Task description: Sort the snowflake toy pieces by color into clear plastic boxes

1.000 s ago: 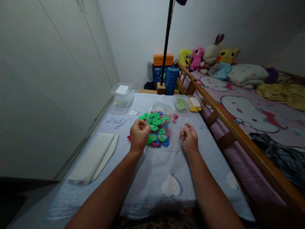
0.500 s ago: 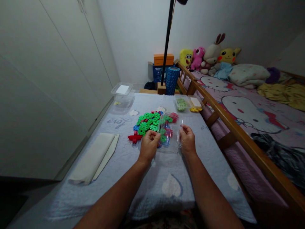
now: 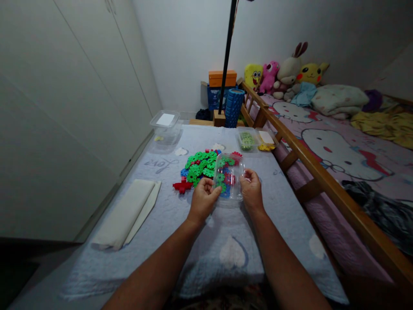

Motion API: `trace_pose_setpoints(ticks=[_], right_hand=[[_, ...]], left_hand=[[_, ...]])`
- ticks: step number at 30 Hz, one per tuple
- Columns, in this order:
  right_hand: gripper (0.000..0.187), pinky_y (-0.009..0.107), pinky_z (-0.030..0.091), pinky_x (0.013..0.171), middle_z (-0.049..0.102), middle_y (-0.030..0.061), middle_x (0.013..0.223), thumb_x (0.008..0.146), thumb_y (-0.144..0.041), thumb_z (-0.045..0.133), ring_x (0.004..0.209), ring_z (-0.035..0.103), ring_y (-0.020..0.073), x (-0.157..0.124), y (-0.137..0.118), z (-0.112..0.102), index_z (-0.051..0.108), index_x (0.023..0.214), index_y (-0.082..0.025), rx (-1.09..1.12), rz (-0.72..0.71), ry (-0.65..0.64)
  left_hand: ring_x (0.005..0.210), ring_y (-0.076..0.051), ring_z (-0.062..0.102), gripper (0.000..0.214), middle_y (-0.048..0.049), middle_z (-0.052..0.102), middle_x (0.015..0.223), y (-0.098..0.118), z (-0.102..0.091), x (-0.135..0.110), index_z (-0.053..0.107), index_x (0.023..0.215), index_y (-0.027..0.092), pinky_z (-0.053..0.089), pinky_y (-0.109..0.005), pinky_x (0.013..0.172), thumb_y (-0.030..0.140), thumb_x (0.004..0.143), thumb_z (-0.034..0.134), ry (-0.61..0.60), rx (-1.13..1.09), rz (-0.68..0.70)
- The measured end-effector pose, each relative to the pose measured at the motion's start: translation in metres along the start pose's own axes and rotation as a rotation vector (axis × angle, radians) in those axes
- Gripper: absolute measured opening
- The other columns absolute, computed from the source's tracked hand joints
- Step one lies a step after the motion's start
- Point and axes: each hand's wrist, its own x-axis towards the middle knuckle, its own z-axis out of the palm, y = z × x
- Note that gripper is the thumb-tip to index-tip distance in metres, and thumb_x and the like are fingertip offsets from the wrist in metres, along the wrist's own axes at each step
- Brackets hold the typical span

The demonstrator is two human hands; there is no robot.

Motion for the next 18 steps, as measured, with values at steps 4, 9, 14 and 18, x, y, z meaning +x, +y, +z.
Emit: trace_pose_setpoints(ticks=[4,9,14,18], right_hand=[[0.046,0.022,0.042,0.055,0.058,-0.0072,0.074,0.074,-0.04,0.078,0.059,0.053,0.011,0.001,-0.002,-0.003,0.061,0.114,-0.024,0.042,0.051,-0.061],[0.057,0.022,0.036,0.048,0.059,-0.0088,0.059,0.077,-0.05,0.078,0.049,0.051,0.013,-0.002,-0.008,-0.009,0.056,0.122,-0.023,0.023,0.133,-0.23],[0.062,0.022,0.029,0.047,0.053,-0.0112,0.051,0.084,-0.049,0.073,0.044,0.043,0.0117,-0.015,-0.013,-0.003,0.054,0.137,-0.022,-0.097,0.027,-0.275],[0.059,0.023,0.027,0.049,0.052,-0.0108,0.051,0.086,-0.045,0.069,0.046,0.04,0.0112,-0.022,-0.016,0.002,0.055,0.139,-0.021,-0.149,-0.041,-0.238]], left_hand=[[0.052,-0.009,0.048,0.035,0.0087,0.051,0.06,0.005,0.0,-0.002,0.055,0.086,0.021,0.036,-0.019,0.051,0.039,0.07,0.081,0.02,-0.07,-0.012],[0.053,-0.008,0.049,0.037,0.0087,0.052,0.064,0.008,-0.001,-0.002,0.055,0.086,0.021,0.038,-0.018,0.052,0.038,0.068,0.083,0.084,-0.126,-0.027],[0.053,-0.007,0.049,0.038,0.009,0.053,0.065,0.008,-0.003,0.002,0.055,0.088,0.021,0.04,-0.018,0.052,0.039,0.069,0.083,0.147,-0.157,0.021],[0.053,-0.008,0.048,0.04,0.0085,0.052,0.066,0.004,-0.003,0.003,0.054,0.087,0.022,0.041,-0.019,0.052,0.048,0.074,0.081,0.161,-0.149,0.028]])
